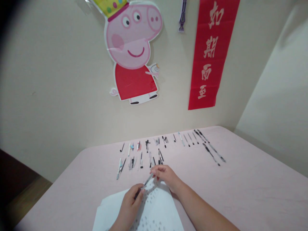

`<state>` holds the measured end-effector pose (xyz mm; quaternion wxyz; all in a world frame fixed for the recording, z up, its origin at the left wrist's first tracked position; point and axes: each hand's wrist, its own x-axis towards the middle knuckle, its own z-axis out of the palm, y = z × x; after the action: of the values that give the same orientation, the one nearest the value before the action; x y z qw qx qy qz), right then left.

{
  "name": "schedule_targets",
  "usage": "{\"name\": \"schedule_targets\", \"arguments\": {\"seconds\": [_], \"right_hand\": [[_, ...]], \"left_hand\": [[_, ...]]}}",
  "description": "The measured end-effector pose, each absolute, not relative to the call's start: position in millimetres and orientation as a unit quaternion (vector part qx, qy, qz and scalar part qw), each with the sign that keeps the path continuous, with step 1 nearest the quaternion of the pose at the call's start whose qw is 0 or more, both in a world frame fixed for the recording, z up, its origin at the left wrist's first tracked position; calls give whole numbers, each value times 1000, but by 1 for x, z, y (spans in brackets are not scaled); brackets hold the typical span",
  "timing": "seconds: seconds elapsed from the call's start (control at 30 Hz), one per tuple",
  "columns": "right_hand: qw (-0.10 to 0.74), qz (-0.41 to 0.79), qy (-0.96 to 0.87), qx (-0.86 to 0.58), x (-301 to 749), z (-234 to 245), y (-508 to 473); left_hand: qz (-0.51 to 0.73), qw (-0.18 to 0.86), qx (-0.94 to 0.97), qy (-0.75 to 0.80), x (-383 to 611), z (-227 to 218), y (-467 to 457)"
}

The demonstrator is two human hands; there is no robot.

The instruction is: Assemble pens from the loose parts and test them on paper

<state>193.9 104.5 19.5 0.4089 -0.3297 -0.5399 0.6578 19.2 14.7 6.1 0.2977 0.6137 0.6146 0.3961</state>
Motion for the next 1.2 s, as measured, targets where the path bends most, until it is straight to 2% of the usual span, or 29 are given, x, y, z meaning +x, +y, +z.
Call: {"name": "schedule_targets", "arguments": {"seconds": [0.2, 0.4, 0.63, 0.87, 1.03, 1.2], "right_hand": [[395, 694, -518, -307, 195, 16, 104], [409, 650, -552, -326, 196, 21, 105], [389, 685, -531, -313, 195, 19, 103], [406, 656, -535, -345, 194, 22, 104], [388, 681, -533, -319, 194, 22, 102], [388, 656, -551, -340, 193, 18, 105]], "left_hand": [[393, 301, 609, 619, 19, 4, 16], [388, 294, 616, 620, 19, 5, 15], [398, 291, 613, 618, 19, 6, 15], [383, 293, 622, 617, 19, 4, 15], [386, 295, 621, 615, 18, 2, 16], [380, 297, 626, 613, 19, 2, 16]]}}
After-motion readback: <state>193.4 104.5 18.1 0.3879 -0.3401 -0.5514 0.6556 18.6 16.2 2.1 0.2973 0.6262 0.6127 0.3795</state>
